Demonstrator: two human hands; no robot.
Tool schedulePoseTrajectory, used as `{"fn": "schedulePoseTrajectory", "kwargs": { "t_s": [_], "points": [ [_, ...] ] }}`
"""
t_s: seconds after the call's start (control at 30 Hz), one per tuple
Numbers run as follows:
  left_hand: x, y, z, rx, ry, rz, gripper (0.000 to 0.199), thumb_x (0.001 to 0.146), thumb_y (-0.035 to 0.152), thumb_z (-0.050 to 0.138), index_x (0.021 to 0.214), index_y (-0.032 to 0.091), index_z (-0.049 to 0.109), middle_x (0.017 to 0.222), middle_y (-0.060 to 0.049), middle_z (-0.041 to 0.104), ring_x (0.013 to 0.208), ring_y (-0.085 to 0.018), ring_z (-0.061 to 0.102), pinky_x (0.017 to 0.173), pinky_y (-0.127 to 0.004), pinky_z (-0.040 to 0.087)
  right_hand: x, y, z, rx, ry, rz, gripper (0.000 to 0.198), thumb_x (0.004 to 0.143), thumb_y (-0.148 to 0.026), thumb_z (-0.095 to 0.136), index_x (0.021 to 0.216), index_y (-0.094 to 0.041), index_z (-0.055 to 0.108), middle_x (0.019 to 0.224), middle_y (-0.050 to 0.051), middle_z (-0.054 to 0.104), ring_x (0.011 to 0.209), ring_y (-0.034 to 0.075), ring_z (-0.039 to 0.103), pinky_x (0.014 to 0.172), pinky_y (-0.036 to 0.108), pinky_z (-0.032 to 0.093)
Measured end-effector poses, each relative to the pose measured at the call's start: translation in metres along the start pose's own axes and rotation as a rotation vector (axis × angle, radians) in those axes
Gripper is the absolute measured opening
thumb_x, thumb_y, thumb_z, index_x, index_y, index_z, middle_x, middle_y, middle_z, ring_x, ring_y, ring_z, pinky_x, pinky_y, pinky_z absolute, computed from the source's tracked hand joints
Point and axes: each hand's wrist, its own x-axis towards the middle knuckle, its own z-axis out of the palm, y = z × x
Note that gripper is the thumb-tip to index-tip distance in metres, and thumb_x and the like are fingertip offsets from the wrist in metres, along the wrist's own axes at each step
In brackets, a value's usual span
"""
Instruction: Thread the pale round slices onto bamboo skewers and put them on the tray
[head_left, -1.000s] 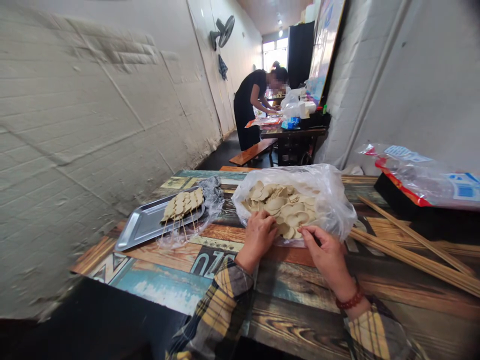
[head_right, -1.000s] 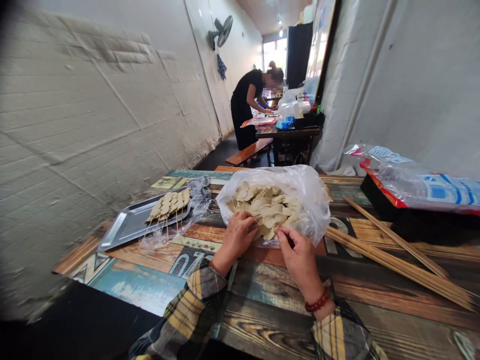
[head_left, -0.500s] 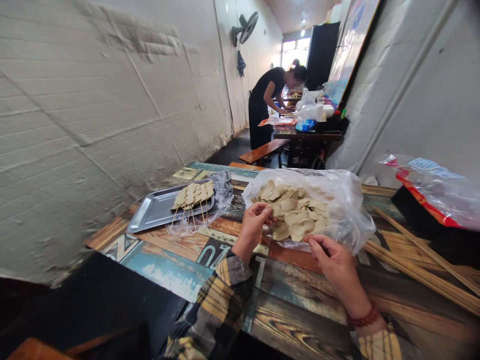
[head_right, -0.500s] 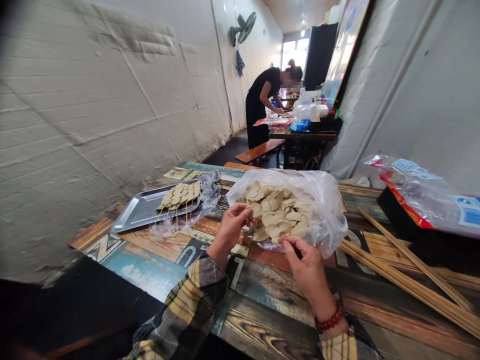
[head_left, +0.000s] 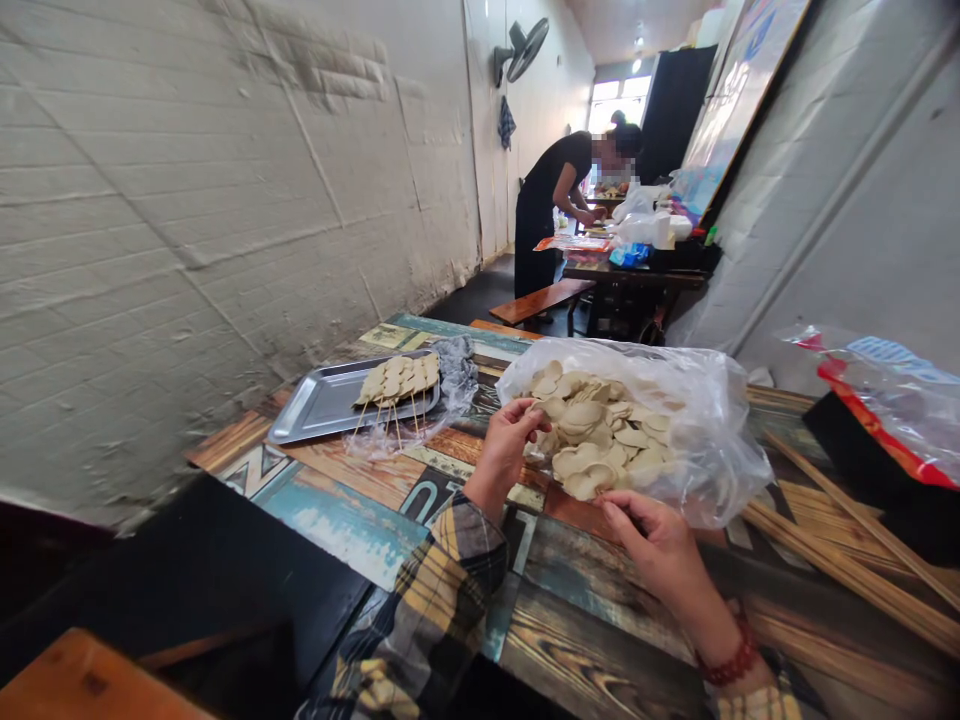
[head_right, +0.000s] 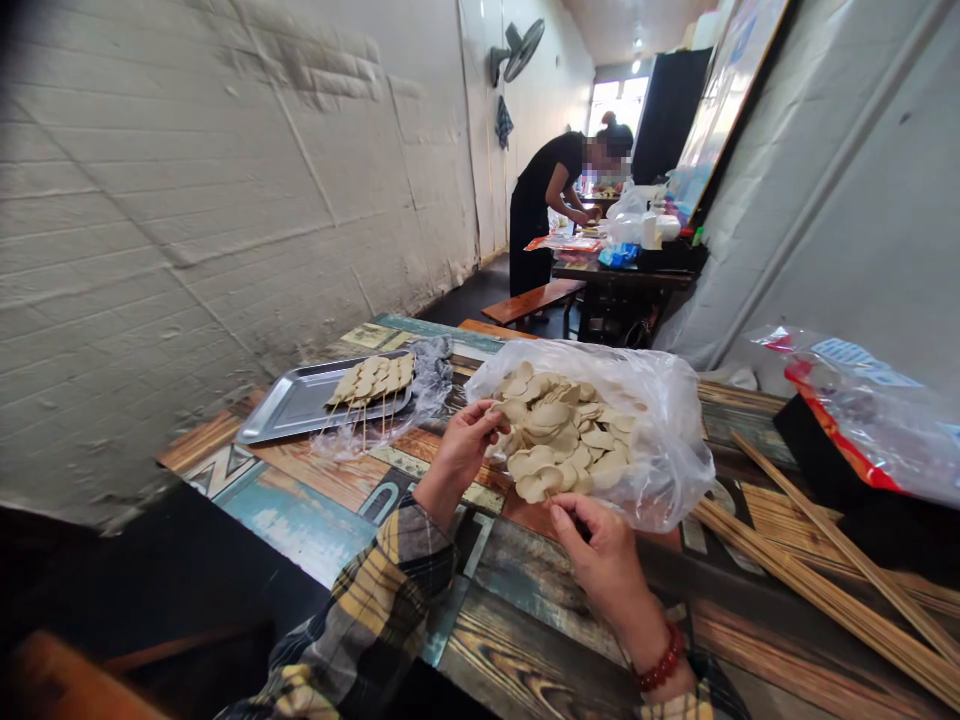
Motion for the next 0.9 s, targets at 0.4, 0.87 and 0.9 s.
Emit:
{"fn": "schedulePoseTrajectory", "kwargs": {
  "t_s": [0.4,0.87,0.9],
  "points": [
    [-0.0025,0.0023,0.003,-0.035,0.0,-0.007,0.022,0.061,0.024,0.076,0.077,0.013,0.065,0.062,0.002,0.058,0.052,-0.006,0.052,0.047,-0.019,0.028,-0.0006,0.0003,0.0011,-0.025,0.01,-0.005,0.033,0.087,-0.043,0.05,0.088,-0.018,0.071,0.078,0.005,0.073,0.072,0.02,0.066,0.065,0.027,0.049],
    [-0.0038,0.0002,0.0048,0.069,-0.026,0.024,0.022,0.063,0.028,0.074,0.077,0.013,0.067,0.063,0.0,0.059,0.054,-0.008,0.052,0.049,-0.021,0.029,0.0013,0.0027,0.0022,-0.031,0.008,0.008,0.033,0.087,-0.042,0.049,0.087,-0.018,0.071,0.083,0.007,0.075,0.077,0.022,0.068,0.068,0.029,0.051],
    [-0.0039,-0.0001,0.0047,0.073,-0.027,0.023,0.022,0.063,0.028,0.074,0.077,0.013,0.066,0.063,0.001,0.059,0.054,-0.008,0.053,0.049,-0.021,0.029,0.0014,0.0029,0.0022,-0.032,0.008,0.007,0.033,0.087,-0.042,0.049,0.087,-0.018,0.071,0.084,0.007,0.075,0.078,0.022,0.069,0.069,0.029,0.051]
  ]
}}
